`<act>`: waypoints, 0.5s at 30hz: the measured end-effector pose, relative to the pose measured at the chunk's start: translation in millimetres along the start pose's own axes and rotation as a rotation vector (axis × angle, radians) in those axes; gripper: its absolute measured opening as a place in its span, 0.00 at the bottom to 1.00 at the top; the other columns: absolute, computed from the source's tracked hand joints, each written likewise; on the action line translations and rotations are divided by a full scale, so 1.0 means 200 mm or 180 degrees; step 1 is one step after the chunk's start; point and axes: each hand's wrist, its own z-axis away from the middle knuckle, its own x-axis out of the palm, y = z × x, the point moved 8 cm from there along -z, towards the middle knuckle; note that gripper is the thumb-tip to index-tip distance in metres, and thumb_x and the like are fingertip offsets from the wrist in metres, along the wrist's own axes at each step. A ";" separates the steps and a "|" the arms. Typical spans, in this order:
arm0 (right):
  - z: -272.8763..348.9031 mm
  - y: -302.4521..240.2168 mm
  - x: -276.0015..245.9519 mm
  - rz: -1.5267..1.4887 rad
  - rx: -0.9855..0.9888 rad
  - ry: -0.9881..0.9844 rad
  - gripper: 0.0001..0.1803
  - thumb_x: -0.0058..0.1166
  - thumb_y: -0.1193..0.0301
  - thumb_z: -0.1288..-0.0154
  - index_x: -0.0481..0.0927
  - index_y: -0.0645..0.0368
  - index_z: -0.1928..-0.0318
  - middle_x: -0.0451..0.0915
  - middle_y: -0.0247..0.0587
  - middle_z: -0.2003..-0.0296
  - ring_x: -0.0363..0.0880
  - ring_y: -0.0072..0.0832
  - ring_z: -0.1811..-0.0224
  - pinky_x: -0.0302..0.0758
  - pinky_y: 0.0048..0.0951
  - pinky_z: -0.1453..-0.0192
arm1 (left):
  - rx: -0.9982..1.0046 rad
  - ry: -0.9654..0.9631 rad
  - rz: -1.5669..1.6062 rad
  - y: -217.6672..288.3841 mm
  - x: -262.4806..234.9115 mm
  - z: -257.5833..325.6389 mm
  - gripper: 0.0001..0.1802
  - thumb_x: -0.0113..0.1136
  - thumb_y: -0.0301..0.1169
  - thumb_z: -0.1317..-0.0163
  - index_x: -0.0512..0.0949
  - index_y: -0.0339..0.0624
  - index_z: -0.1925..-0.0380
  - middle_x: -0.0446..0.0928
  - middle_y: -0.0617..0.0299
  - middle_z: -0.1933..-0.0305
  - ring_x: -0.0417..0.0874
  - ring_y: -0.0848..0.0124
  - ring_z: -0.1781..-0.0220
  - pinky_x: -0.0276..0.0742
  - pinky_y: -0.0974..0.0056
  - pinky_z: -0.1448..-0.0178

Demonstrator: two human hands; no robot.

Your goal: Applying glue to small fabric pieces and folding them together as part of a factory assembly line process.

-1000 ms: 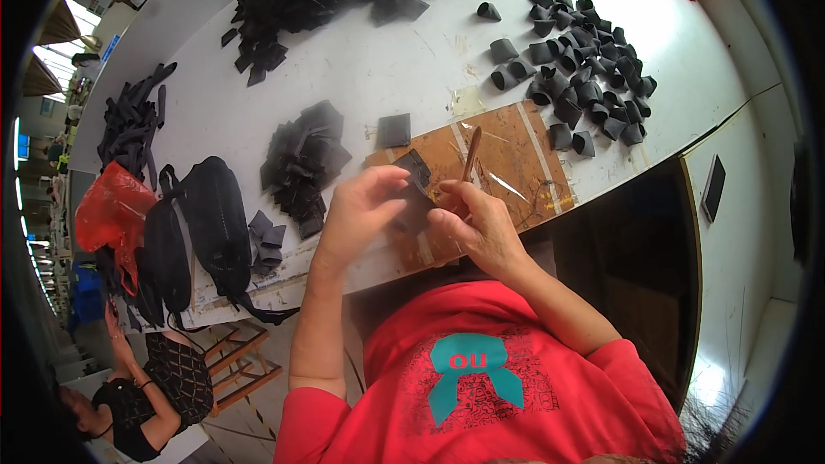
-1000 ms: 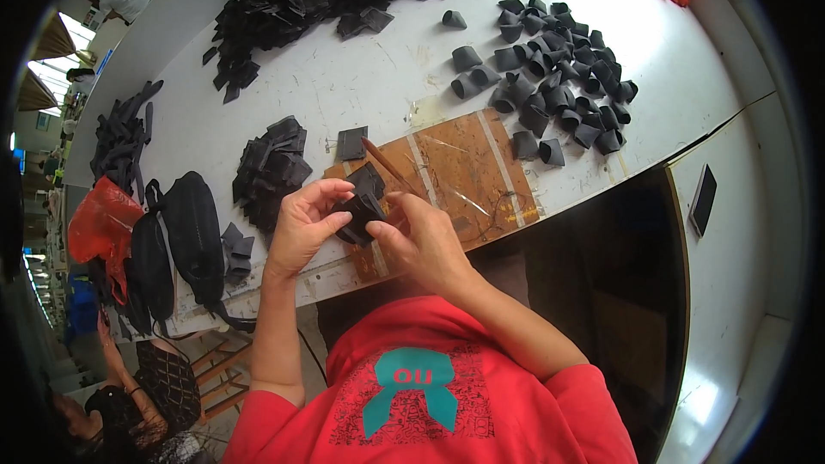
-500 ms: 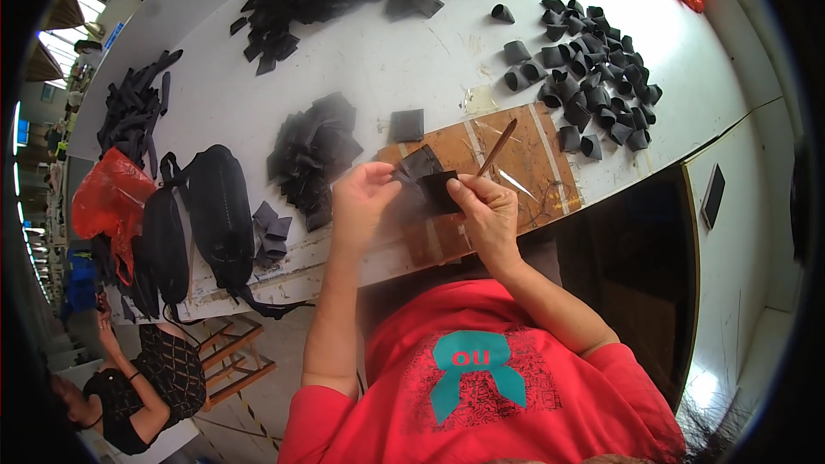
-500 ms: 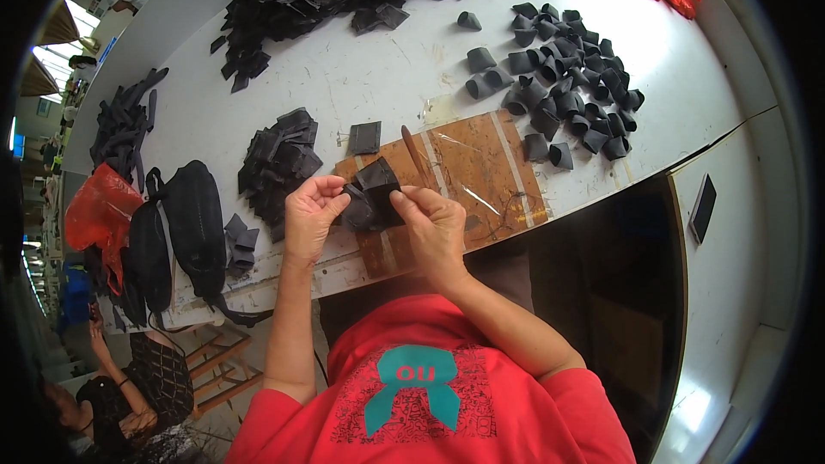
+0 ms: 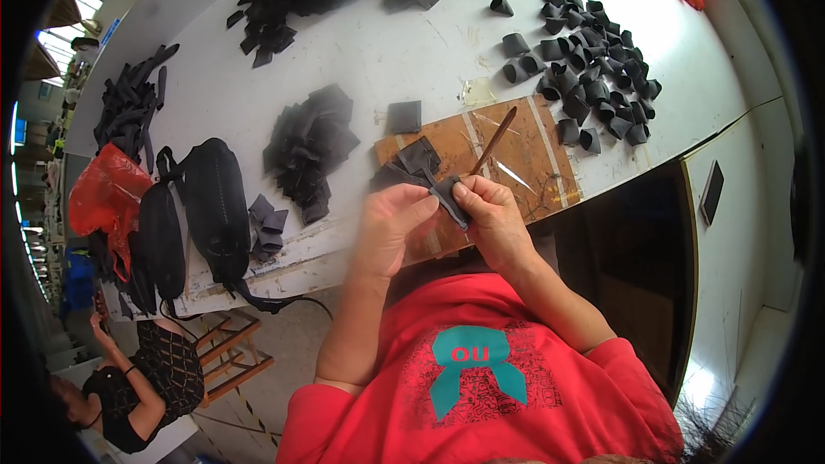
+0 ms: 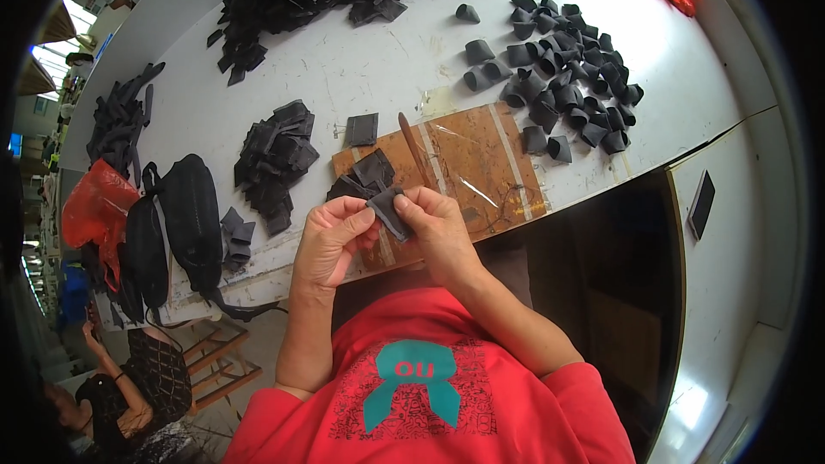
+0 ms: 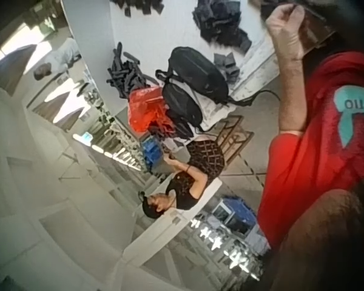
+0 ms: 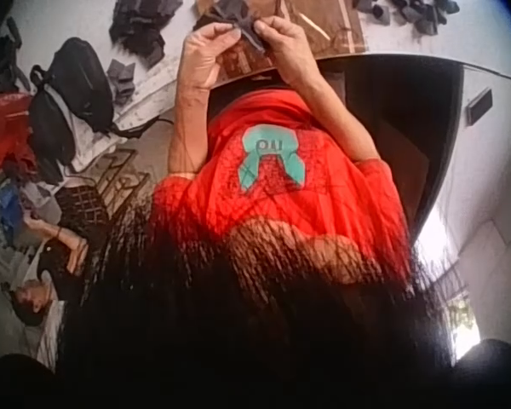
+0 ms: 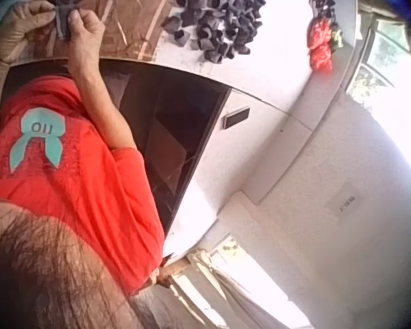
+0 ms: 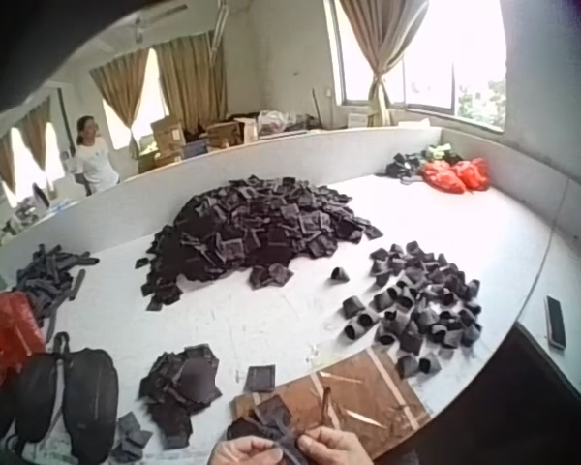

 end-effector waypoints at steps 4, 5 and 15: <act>0.04 -0.15 0.01 0.2050 -0.1092 0.0267 0.09 0.55 0.70 0.42 0.75 0.64 0.66 0.74 0.34 0.76 0.71 0.19 0.77 0.67 0.20 0.76 | 0.0276 0.0117 -0.0112 0.02 0.03 0.00 0.05 0.60 0.23 0.47 0.76 0.36 0.70 0.77 0.64 0.74 0.76 0.79 0.76 0.71 0.77 0.70; 0.12 -0.26 0.05 0.2923 -0.2025 0.0720 0.10 0.56 0.71 0.44 0.75 0.65 0.65 0.74 0.37 0.74 0.72 0.22 0.77 0.68 0.22 0.75 | 0.0277 0.0109 -0.0124 0.02 0.03 0.01 0.05 0.60 0.23 0.47 0.76 0.36 0.70 0.77 0.64 0.74 0.76 0.79 0.76 0.71 0.77 0.70; 0.23 -0.39 0.15 0.3413 -0.3001 0.0105 0.06 0.57 0.77 0.54 0.75 0.62 0.73 0.69 0.41 0.76 0.72 0.35 0.75 0.70 0.31 0.74 | 0.2113 0.0996 -0.2726 0.14 0.17 0.13 0.02 0.56 0.18 0.46 0.74 0.33 0.72 0.76 0.64 0.73 0.76 0.82 0.75 0.73 0.76 0.73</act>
